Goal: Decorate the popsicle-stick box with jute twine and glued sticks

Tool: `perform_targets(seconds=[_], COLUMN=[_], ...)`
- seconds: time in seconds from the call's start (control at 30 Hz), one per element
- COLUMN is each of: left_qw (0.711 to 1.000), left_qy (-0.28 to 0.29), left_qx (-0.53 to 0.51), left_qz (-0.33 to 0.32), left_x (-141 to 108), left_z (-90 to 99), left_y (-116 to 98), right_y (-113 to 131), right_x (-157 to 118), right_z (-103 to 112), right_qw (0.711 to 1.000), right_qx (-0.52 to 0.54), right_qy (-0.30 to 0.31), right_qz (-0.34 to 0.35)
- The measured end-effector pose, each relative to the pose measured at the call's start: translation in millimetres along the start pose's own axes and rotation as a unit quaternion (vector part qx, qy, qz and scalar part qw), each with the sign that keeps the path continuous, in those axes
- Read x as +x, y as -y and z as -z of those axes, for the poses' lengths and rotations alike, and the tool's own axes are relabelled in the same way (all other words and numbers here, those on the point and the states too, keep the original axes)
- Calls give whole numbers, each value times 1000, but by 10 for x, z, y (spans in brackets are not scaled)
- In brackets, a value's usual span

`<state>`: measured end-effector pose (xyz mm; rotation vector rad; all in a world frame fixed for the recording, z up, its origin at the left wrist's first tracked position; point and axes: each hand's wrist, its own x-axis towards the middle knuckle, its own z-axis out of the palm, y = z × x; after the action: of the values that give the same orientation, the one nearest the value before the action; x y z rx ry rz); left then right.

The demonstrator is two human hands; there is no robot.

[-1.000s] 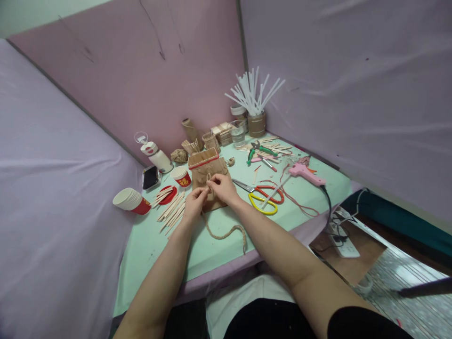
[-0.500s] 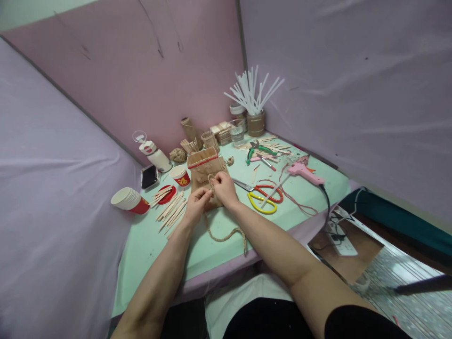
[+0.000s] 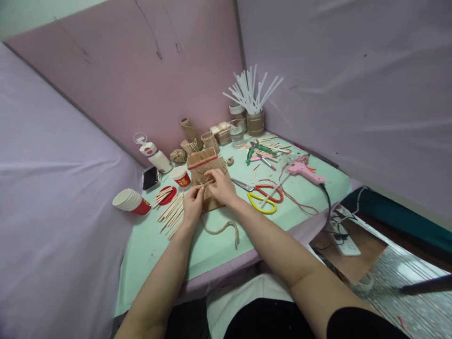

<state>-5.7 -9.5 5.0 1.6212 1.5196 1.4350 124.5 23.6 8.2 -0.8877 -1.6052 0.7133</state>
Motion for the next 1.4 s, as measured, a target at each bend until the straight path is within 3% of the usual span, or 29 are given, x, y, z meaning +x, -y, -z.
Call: perform_targets(seconds=[0.1, 0.2, 0.33, 0.67, 0.83, 1.0, 1.13, 1.23, 1.4], left_qw=[1000, 1000, 995, 986, 990, 993, 991, 989, 983], left_qy=[-2, -5, 2, 19, 24, 42, 78, 92, 148], left_qx=[6, 14, 58, 147, 121, 74, 59, 59, 35], left_qz=[0, -28, -77, -76, -73, -76, -95, -96, -102], left_x=[3, 7, 13, 21, 24, 14, 4, 2, -39], left_z=[4, 11, 24, 29, 28, 25, 14, 17, 24], left_y=[28, 33, 29, 99, 80, 22, -6, -34, -135], right_y=[13, 11, -20, -80, -47, -31, -7, 1, -84], right_x=[-18, -25, -16, 19, 41, 71, 44, 22, 47], right_z=[16, 28, 26, 0, 21, 51, 45, 21, 27], right_qw=[995, 989, 987, 996, 994, 943, 939, 953, 953], right_qx=[-62, -113, -134, -62, 66, 200, 204, 193, 152], right_qy=[23, 43, 36, 60, 41, 26, 81, 27, -86], right_qz=[67, 84, 76, 21, -75, -266, -263, -231, -249])
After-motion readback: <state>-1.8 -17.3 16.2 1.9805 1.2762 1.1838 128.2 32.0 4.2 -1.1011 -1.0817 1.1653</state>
